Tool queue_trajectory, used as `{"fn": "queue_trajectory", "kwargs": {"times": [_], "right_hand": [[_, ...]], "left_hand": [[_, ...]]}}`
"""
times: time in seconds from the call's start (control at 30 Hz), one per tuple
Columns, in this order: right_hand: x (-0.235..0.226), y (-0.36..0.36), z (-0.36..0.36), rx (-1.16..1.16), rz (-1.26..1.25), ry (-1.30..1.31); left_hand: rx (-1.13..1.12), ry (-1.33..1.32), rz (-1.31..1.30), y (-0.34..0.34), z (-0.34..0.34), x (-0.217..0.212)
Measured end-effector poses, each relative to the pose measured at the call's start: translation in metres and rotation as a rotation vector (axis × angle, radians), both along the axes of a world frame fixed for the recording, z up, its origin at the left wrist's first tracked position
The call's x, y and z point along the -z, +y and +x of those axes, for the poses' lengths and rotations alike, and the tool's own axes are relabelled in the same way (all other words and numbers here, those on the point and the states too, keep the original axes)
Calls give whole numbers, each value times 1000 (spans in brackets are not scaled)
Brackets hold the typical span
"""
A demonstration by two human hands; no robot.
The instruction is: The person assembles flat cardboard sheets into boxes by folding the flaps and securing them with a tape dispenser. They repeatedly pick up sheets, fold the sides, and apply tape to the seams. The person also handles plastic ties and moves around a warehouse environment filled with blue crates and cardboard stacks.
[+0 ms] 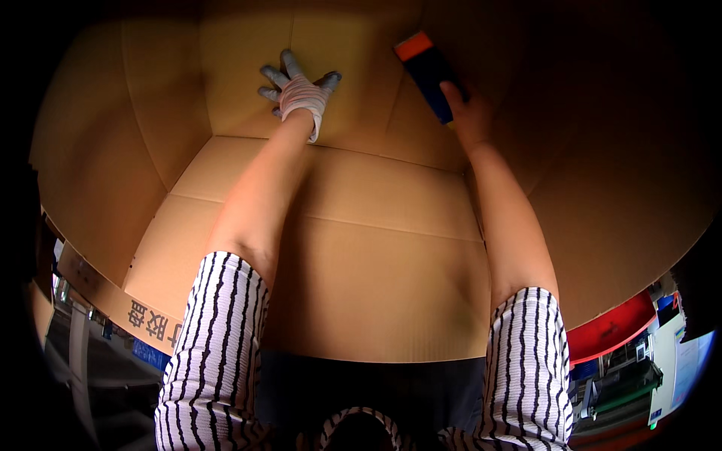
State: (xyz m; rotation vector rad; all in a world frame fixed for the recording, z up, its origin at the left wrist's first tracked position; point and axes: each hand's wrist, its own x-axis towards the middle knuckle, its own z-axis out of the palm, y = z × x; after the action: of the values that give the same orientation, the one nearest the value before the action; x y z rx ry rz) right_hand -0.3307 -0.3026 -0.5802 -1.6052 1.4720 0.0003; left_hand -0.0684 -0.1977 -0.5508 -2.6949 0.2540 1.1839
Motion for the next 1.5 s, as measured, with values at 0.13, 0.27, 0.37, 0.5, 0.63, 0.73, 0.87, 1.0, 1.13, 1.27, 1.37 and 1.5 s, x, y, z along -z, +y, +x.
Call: {"fn": "queue_trajectory", "kwargs": {"times": [0.13, 0.27, 0.37, 0.5, 0.63, 0.73, 0.87, 1.0, 1.13, 1.27, 1.37, 1.5], "right_hand": [[-30, -18, 8, -71, 201, -106], [-71, -28, 25, -57, 334, -9], [-107, -24, 13, 115, 406, -186], [-197, -23, 8, 62, 587, -391], [-247, -8, 13, -20, 581, -356], [-266, -21, 17, -144, 564, -355], [-266, -35, 33, -289, 589, -313], [-264, -47, 59, -371, 595, -335], [-264, -66, 85, -598, 494, -197], [-252, -100, 59, -901, 200, 274], [-216, -118, 25, -854, 95, 604], [-134, -102, 46, -875, 31, 839]], "left_hand": [[15, -30, 17, -8, -3, 1], [37, -12, -3, -12, -7, 2], [5, 47, -27, -14, 1, -3], [90, -1, -296, -13, 3, -17], [-420, 1119, -901, -15, 13, -83], [-540, 1597, -817, -33, 17, -151], [-384, 1485, -782, -31, 28, -163], [-534, 1417, -840, -19, 42, -166], [-191, 1009, -932, -9, 53, -134], [-156, 634, -751, 32, 167, -68], [157, 139, -521, 41, 195, -29], [436, -169, -256, 35, 164, 23]]}}
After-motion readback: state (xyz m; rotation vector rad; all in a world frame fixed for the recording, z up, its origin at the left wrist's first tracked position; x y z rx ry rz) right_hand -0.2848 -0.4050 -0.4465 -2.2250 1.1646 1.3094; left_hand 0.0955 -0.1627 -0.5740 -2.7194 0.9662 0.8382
